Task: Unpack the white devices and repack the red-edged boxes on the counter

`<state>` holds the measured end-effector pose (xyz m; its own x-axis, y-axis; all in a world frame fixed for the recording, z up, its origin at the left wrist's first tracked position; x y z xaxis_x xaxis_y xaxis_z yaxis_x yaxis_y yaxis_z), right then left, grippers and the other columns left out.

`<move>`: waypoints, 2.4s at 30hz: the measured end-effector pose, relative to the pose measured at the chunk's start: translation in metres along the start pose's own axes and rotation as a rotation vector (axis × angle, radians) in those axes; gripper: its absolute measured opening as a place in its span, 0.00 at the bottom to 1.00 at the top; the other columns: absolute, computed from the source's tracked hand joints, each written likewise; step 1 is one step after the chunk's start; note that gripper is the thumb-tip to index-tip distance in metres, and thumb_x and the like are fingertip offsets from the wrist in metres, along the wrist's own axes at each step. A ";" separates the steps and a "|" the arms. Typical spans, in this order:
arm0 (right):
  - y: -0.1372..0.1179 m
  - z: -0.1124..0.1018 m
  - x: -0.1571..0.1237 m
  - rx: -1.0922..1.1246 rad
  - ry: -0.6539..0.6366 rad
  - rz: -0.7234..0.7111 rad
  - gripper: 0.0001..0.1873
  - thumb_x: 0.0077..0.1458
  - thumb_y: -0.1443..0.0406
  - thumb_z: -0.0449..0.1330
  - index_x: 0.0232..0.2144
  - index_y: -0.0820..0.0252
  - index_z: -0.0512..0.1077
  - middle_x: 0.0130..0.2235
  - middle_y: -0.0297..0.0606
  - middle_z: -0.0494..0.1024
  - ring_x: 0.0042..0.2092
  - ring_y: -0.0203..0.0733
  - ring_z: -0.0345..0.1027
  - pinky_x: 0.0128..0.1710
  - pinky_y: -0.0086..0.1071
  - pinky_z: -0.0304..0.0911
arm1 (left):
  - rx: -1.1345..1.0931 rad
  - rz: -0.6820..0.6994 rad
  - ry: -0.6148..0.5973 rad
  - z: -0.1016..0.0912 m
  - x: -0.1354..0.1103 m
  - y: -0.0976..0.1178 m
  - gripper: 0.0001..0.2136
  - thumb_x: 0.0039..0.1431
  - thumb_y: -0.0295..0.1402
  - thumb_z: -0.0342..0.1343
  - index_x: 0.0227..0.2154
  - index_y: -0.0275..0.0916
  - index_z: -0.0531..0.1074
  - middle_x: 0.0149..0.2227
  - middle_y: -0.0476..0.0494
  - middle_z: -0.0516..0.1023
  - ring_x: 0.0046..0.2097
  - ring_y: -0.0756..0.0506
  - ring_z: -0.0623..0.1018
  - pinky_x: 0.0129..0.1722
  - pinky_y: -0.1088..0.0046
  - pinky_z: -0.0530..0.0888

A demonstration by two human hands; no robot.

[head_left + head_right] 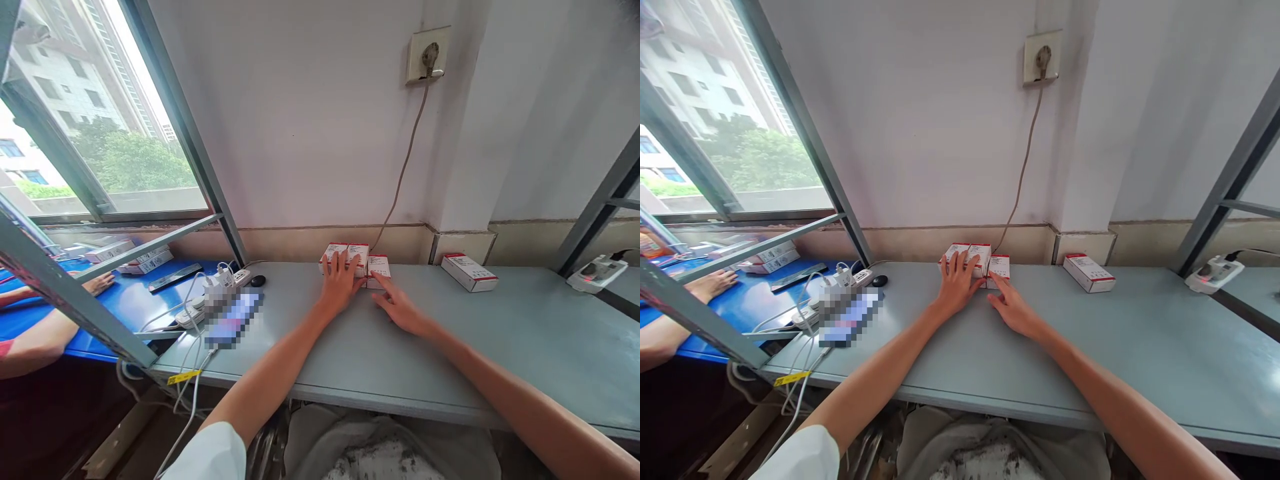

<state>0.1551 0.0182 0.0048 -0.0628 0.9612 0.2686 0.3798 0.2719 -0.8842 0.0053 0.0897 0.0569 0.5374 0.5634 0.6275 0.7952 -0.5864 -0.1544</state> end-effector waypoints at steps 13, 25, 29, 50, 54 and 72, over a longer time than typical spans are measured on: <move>0.001 0.000 0.002 0.035 0.014 -0.001 0.37 0.68 0.54 0.57 0.76 0.47 0.61 0.72 0.49 0.67 0.45 0.50 0.77 0.22 0.34 0.71 | 0.002 -0.021 0.011 0.002 0.002 0.003 0.27 0.79 0.49 0.47 0.70 0.37 0.67 0.73 0.27 0.67 0.79 0.27 0.56 0.76 0.34 0.50; 0.001 -0.003 -0.001 0.037 0.022 0.029 0.36 0.68 0.54 0.57 0.75 0.46 0.61 0.74 0.46 0.64 0.46 0.48 0.78 0.23 0.34 0.72 | -0.079 -0.170 0.056 -0.004 0.003 -0.003 0.24 0.77 0.49 0.51 0.66 0.39 0.69 0.68 0.29 0.73 0.71 0.30 0.68 0.73 0.39 0.59; 0.002 -0.005 -0.001 0.033 0.040 0.034 0.36 0.68 0.53 0.56 0.75 0.45 0.60 0.75 0.45 0.63 0.46 0.47 0.78 0.26 0.34 0.74 | -0.076 -0.176 0.045 -0.001 0.002 -0.003 0.27 0.77 0.51 0.48 0.68 0.39 0.66 0.69 0.29 0.71 0.72 0.30 0.67 0.74 0.38 0.56; 0.004 -0.030 0.005 -0.002 0.208 0.002 0.29 0.69 0.50 0.56 0.67 0.52 0.67 0.62 0.49 0.75 0.40 0.43 0.78 0.28 0.34 0.73 | -0.290 -0.143 0.146 -0.028 -0.008 0.015 0.21 0.77 0.49 0.52 0.62 0.40 0.68 0.62 0.31 0.73 0.63 0.34 0.72 0.64 0.51 0.69; 0.000 -0.035 0.004 0.018 0.247 -0.017 0.27 0.69 0.50 0.56 0.64 0.52 0.68 0.66 0.48 0.72 0.40 0.43 0.77 0.26 0.34 0.71 | -0.427 -0.067 -0.059 -0.021 -0.005 0.022 0.12 0.78 0.43 0.50 0.52 0.42 0.72 0.53 0.40 0.79 0.55 0.40 0.78 0.57 0.62 0.74; -0.001 -0.050 0.006 0.083 0.341 -0.037 0.27 0.66 0.48 0.58 0.60 0.56 0.70 0.62 0.50 0.74 0.38 0.42 0.74 0.27 0.35 0.71 | -0.354 -0.103 -0.503 0.007 -0.012 0.017 0.16 0.78 0.43 0.50 0.45 0.42 0.79 0.39 0.40 0.86 0.43 0.37 0.84 0.41 0.64 0.74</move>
<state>0.2002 0.0217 0.0267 0.2421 0.8835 0.4009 0.3061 0.3226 -0.8957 0.0143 0.0768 0.0413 0.5980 0.7820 0.1757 0.7550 -0.6232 0.2041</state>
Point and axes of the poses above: each hand's wrist, its own x-axis towards the middle knuckle, its own z-axis out of the palm, y = z × x, the point moved 7 cm from there along x, towards the middle knuckle
